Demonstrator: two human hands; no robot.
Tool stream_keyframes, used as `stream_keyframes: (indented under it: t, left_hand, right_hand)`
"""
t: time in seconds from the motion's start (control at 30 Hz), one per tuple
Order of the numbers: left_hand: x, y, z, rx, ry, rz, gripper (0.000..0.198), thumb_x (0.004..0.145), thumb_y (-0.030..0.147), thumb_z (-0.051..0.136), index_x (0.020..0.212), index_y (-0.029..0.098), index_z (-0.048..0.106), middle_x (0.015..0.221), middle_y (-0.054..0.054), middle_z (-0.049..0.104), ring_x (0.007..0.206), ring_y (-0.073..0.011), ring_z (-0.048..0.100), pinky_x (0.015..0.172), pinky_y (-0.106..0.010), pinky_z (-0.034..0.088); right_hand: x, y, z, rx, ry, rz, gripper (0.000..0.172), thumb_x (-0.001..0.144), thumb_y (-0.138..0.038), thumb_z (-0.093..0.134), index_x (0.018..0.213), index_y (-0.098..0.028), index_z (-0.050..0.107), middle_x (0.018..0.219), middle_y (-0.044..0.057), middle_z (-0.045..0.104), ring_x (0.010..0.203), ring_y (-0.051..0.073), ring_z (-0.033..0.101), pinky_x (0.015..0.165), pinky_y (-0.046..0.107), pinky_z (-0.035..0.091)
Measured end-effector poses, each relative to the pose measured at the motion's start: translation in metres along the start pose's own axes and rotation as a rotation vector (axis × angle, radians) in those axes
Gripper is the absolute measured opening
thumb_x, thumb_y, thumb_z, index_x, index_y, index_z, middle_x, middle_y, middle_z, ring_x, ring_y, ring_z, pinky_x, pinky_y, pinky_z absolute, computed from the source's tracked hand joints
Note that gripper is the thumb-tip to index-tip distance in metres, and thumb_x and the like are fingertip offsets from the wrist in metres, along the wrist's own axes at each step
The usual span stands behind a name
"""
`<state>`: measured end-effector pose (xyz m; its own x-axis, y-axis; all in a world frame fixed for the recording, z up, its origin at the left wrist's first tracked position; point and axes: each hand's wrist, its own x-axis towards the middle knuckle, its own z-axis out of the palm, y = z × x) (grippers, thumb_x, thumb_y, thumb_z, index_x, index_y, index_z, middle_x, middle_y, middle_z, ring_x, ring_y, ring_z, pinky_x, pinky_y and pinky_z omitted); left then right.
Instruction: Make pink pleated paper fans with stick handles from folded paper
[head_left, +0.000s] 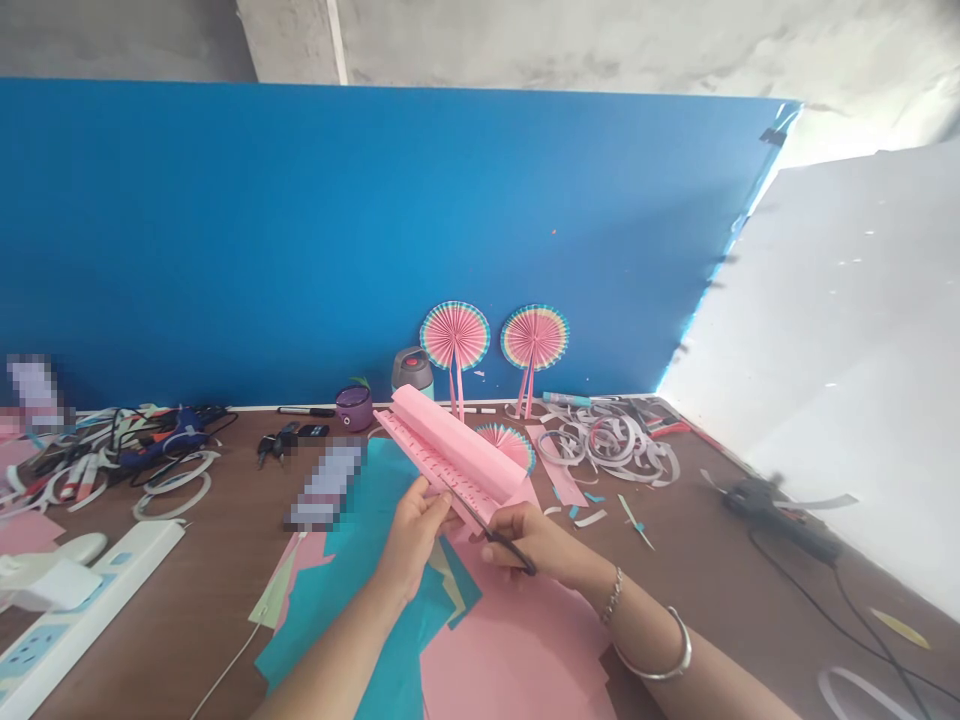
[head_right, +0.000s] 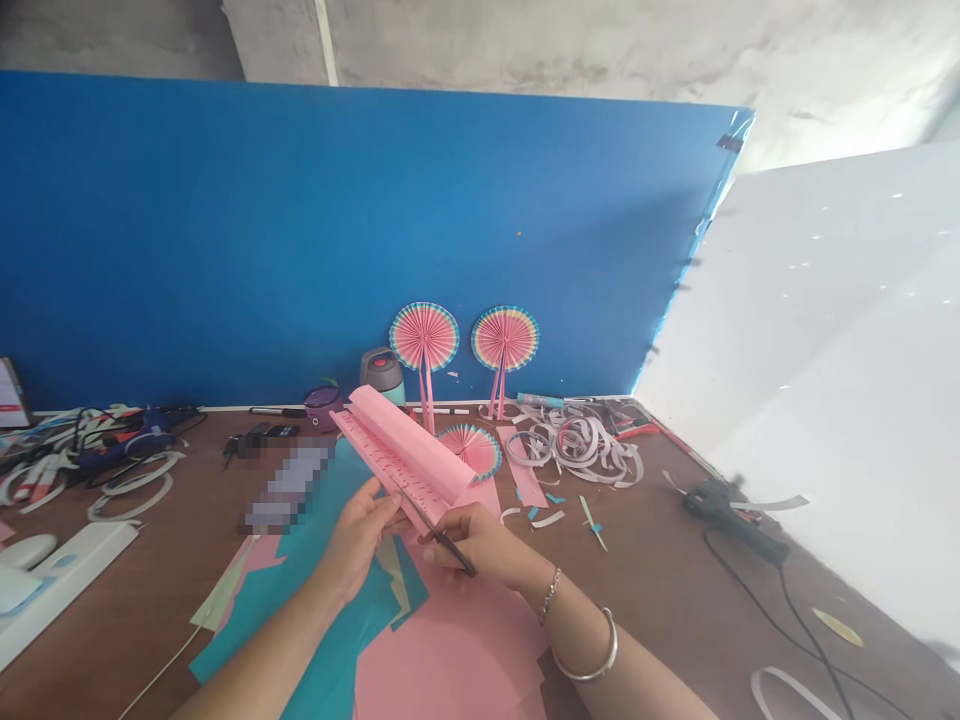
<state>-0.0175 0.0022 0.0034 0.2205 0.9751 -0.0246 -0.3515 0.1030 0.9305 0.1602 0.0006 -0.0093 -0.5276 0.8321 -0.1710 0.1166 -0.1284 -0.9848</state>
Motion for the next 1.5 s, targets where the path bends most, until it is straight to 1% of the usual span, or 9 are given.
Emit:
stream_keyframes:
  t: [0.1,0.2,0.37,0.5,0.73,1.13,1.27,1.43,1.5]
  left_hand:
    - [-0.0011,0.0008,0.0007,0.012,0.015,0.007,0.046,0.072,0.04,0.067,0.109,0.018,0.053,0.084,-0.006,0.072,0.083,-0.0236,0.068,0.074,-0.034,0.051]
    - [-0.0023,0.0019,0.0011,0.023,-0.001,0.01,0.042,0.075,0.039,0.065,0.108,0.018,0.051,0.083,-0.006,0.072,0.082,-0.023,0.068,0.073,-0.034,0.051]
    - [-0.0024,0.0025,0.0013,0.05,-0.036,-0.003,0.037,0.076,0.039,0.063,0.103,0.017,0.051,0.079,-0.005,0.072,0.082,-0.0234,0.068,0.073,-0.034,0.051]
    - [-0.0019,0.003,0.0018,0.07,-0.041,-0.01,0.039,0.076,0.039,0.063,0.106,0.016,0.051,0.079,-0.006,0.072,0.08,-0.0235,0.068,0.074,-0.035,0.051]
    - [-0.0013,0.0033,0.0,0.101,-0.052,-0.031,0.043,0.074,0.04,0.065,0.107,0.016,0.052,0.087,-0.008,0.073,0.079,-0.0238,0.069,0.075,-0.035,0.051]
    - [-0.0002,0.0,-0.0026,0.107,-0.083,-0.008,0.042,0.078,0.038,0.061,0.113,0.016,0.051,0.092,-0.01,0.072,0.08,-0.0226,0.069,0.076,-0.035,0.051]
    - [0.0001,-0.0011,-0.0028,0.082,-0.081,-0.002,0.044,0.078,0.037,0.061,0.114,0.015,0.05,0.091,-0.01,0.072,0.08,-0.0231,0.069,0.075,-0.035,0.051]
    - [-0.0002,-0.0019,-0.002,0.043,-0.073,0.011,0.042,0.078,0.036,0.061,0.114,0.016,0.051,0.091,-0.01,0.072,0.081,-0.0228,0.068,0.075,-0.034,0.05]
    - [-0.0005,-0.0011,-0.0004,0.033,-0.048,0.018,0.041,0.078,0.035,0.062,0.112,0.016,0.052,0.09,-0.009,0.072,0.081,-0.0224,0.068,0.074,-0.034,0.05]
  right_hand:
    - [0.0004,0.0005,0.0009,-0.039,0.015,0.024,0.042,0.062,-0.047,0.075,0.081,-0.011,0.066,0.051,-0.003,0.055,0.043,0.008,0.05,0.039,0.018,0.037]
    - [0.0004,0.0007,0.0005,-0.047,0.013,0.018,0.041,0.063,-0.046,0.075,0.083,-0.011,0.066,0.051,-0.003,0.056,0.043,0.008,0.051,0.04,0.018,0.038]
    - [0.0005,0.0002,0.0011,-0.05,0.037,0.023,0.037,0.06,-0.046,0.076,0.07,-0.013,0.061,0.049,-0.003,0.056,0.042,0.008,0.05,0.039,0.018,0.036]
    - [0.0004,-0.0004,0.0014,-0.06,0.032,0.022,0.036,0.058,-0.043,0.077,0.062,-0.014,0.057,0.048,-0.004,0.054,0.042,0.008,0.047,0.038,0.018,0.034]
    - [-0.0005,-0.0003,-0.0004,-0.065,0.028,0.01,0.035,0.056,-0.039,0.08,0.059,-0.014,0.056,0.049,-0.006,0.049,0.043,0.006,0.042,0.04,0.018,0.031]
    - [0.0008,0.0,0.0022,-0.074,0.039,0.005,0.033,0.059,-0.039,0.077,0.057,-0.015,0.053,0.046,-0.007,0.047,0.04,0.005,0.037,0.038,0.018,0.027]
    - [-0.0003,-0.0012,0.0034,-0.074,0.053,0.01,0.031,0.059,-0.038,0.077,0.062,-0.015,0.057,0.047,-0.007,0.048,0.04,0.005,0.04,0.038,0.018,0.03]
    - [0.0,0.0016,0.0026,-0.046,0.057,0.014,0.033,0.058,-0.036,0.078,0.071,-0.017,0.055,0.046,-0.008,0.05,0.039,0.008,0.049,0.036,0.017,0.034]
    - [0.001,0.0027,0.0032,-0.015,0.06,0.022,0.034,0.059,-0.037,0.078,0.073,-0.017,0.054,0.047,-0.007,0.053,0.039,0.009,0.052,0.035,0.017,0.037]
